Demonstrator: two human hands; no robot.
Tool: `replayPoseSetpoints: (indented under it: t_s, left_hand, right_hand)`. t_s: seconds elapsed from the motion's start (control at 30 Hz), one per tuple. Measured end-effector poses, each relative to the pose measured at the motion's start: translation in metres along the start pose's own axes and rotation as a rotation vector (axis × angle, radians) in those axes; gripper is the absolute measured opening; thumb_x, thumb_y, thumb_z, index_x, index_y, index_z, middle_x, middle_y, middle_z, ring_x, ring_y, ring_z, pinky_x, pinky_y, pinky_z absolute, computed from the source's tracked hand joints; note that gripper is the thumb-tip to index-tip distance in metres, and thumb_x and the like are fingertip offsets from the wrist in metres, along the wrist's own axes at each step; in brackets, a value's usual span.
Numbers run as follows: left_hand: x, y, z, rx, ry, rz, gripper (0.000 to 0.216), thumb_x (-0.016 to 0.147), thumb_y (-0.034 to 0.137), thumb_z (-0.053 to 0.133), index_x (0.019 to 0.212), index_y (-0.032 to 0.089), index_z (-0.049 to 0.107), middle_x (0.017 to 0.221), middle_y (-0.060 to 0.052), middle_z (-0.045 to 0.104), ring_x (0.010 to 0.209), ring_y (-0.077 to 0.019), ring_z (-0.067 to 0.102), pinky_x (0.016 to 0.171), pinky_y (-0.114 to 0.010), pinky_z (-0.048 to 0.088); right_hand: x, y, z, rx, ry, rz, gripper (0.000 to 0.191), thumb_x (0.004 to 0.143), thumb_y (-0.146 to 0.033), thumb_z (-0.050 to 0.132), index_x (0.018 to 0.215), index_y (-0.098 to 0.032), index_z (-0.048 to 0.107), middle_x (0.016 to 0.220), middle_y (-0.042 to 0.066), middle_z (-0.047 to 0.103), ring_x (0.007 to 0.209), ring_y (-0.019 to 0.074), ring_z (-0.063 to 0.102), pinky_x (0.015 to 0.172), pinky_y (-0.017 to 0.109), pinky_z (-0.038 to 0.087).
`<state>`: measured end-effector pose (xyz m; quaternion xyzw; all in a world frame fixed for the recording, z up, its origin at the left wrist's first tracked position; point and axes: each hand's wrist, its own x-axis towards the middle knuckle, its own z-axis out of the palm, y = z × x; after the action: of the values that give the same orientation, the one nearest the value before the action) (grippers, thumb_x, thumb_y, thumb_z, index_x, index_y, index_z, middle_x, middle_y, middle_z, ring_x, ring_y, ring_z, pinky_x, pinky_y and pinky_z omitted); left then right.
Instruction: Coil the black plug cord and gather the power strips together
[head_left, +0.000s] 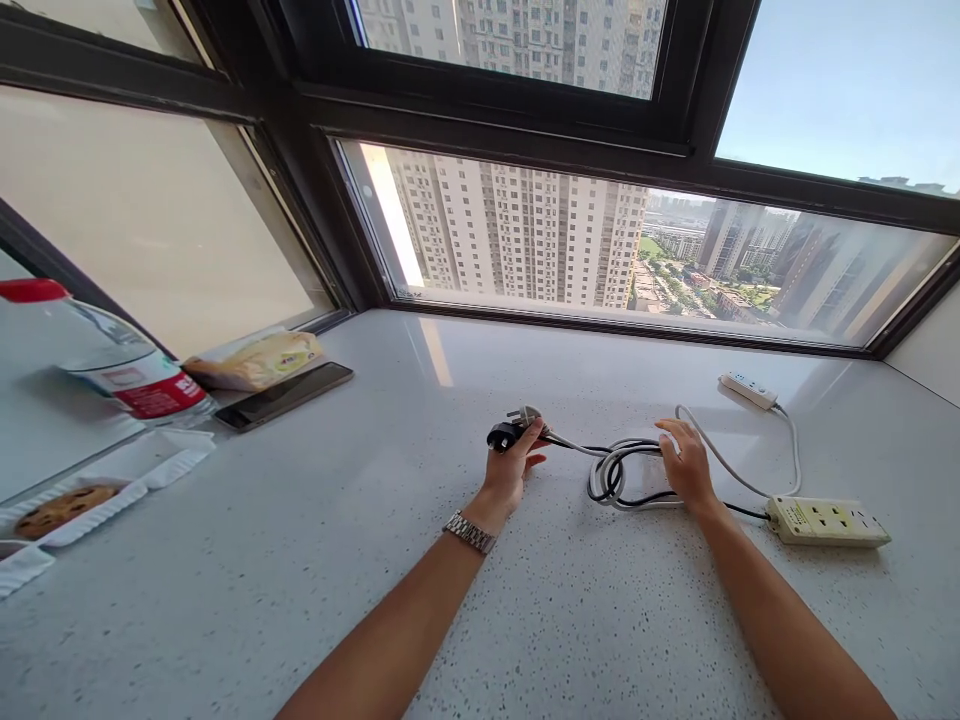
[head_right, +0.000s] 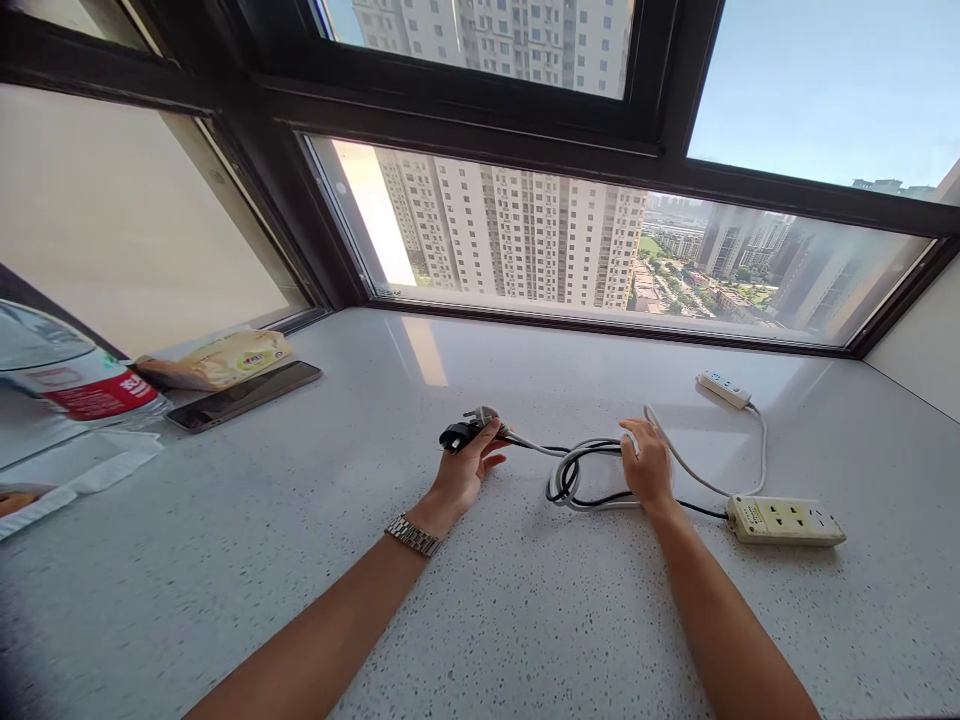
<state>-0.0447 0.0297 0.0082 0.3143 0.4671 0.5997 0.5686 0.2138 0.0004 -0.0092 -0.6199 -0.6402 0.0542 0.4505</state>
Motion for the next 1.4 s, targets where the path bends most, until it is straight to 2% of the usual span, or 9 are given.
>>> replayPoseSetpoints:
  t_s: [0.17, 0.33, 0.53, 0.77, 0.93, 1.07, 1.2, 1.3, 1.4]
  left_hand:
    - [0.002, 0.004, -0.004, 0.091, 0.012, -0.021, 0.046, 0.049, 0.050, 0.081, 0.075, 0.014, 0.068, 0.077, -0.008, 0.071, 0.068, -0.0201, 0.066, 0.044, -0.022, 0.042]
    - [0.002, 0.008, -0.008, 0.069, 0.006, -0.028, 0.044, 0.053, 0.046, 0.082, 0.081, 0.015, 0.069, 0.089, -0.010, 0.072, 0.077, -0.0218, 0.067, 0.046, -0.022, 0.045]
    - [-0.002, 0.012, -0.002, -0.171, -0.082, -0.067, 0.032, 0.058, 0.035, 0.082, 0.076, 0.014, 0.066, 0.087, -0.009, 0.073, 0.075, -0.0194, 0.069, 0.065, -0.027, 0.055]
    - [0.015, 0.043, -0.021, -0.204, 0.183, 0.079, 0.018, 0.071, 0.025, 0.074, 0.071, 0.014, 0.060, 0.071, -0.003, 0.070, 0.060, -0.0127, 0.066, 0.050, -0.019, 0.049]
    - [0.032, 0.056, -0.045, -0.236, 0.410, 0.082, 0.013, 0.076, 0.018, 0.068, 0.069, 0.014, 0.058, 0.061, 0.000, 0.066, 0.047, -0.0092, 0.060, 0.040, -0.015, 0.044]
    - [0.037, 0.044, -0.047, -0.130, 0.368, -0.010, 0.012, 0.073, 0.017, 0.070, 0.070, 0.013, 0.060, 0.060, -0.001, 0.066, 0.046, -0.0105, 0.060, 0.043, -0.018, 0.048]
    - [0.035, 0.040, -0.048, 0.088, 0.247, -0.061, 0.013, 0.071, 0.022, 0.073, 0.075, 0.013, 0.065, 0.069, -0.006, 0.070, 0.053, -0.0149, 0.065, 0.043, -0.021, 0.049]
    - [0.032, 0.045, -0.051, 0.268, 0.161, -0.121, 0.027, 0.068, 0.035, 0.076, 0.079, 0.011, 0.066, 0.071, -0.011, 0.071, 0.048, -0.0175, 0.065, 0.037, -0.020, 0.045]
    - [0.029, 0.048, -0.052, 0.406, 0.116, -0.191, 0.038, 0.069, 0.046, 0.073, 0.079, 0.011, 0.064, 0.069, -0.014, 0.071, 0.041, -0.0178, 0.061, 0.031, -0.021, 0.041]
  right_hand:
    - [-0.006, -0.013, 0.007, 0.075, -0.133, -0.191, 0.035, 0.092, -0.045, 0.042, 0.102, -0.018, 0.061, 0.110, 0.012, 0.063, 0.108, 0.0254, 0.052, 0.091, 0.038, 0.040]
    - [-0.005, -0.017, 0.006, 0.129, -0.216, -0.200, 0.039, 0.088, -0.056, 0.045, 0.080, -0.020, 0.056, 0.082, 0.008, 0.061, 0.080, 0.0211, 0.054, 0.074, 0.032, 0.042]
    - [-0.010, -0.023, 0.011, 0.362, -0.271, 0.023, 0.052, 0.085, -0.067, 0.036, 0.059, -0.022, 0.039, 0.052, -0.002, 0.041, 0.050, 0.0129, 0.039, 0.054, 0.026, 0.038]
    - [0.000, -0.026, -0.013, 0.323, -0.109, 0.224, 0.054, 0.077, -0.072, 0.047, 0.062, -0.021, 0.048, 0.047, -0.006, 0.028, 0.044, 0.0106, 0.026, 0.044, 0.025, 0.024]
    - [0.009, -0.008, -0.037, 0.079, -0.076, 0.238, 0.054, 0.077, -0.070, 0.049, 0.060, -0.019, 0.054, 0.048, -0.003, 0.038, 0.046, 0.0119, 0.033, 0.047, 0.026, 0.026]
    - [0.003, 0.003, -0.027, -0.156, -0.158, 0.258, 0.046, 0.083, -0.056, 0.049, 0.056, -0.019, 0.055, 0.052, 0.004, 0.053, 0.051, 0.0156, 0.044, 0.049, 0.027, 0.028]
    - [-0.008, -0.011, -0.027, -0.166, -0.246, 0.202, 0.031, 0.086, -0.045, 0.048, 0.087, -0.020, 0.068, 0.087, 0.010, 0.069, 0.075, 0.0232, 0.061, 0.057, 0.029, 0.040]
    - [-0.025, -0.028, -0.053, -0.136, -0.110, 0.058, 0.039, 0.086, -0.051, 0.046, 0.104, -0.021, 0.065, 0.111, 0.011, 0.065, 0.099, 0.0276, 0.060, 0.076, 0.036, 0.048]
    - [-0.049, -0.017, -0.099, -0.289, 0.192, 0.044, 0.048, 0.085, -0.061, 0.041, 0.100, -0.022, 0.065, 0.113, 0.013, 0.063, 0.109, 0.0335, 0.054, 0.090, 0.047, 0.044]
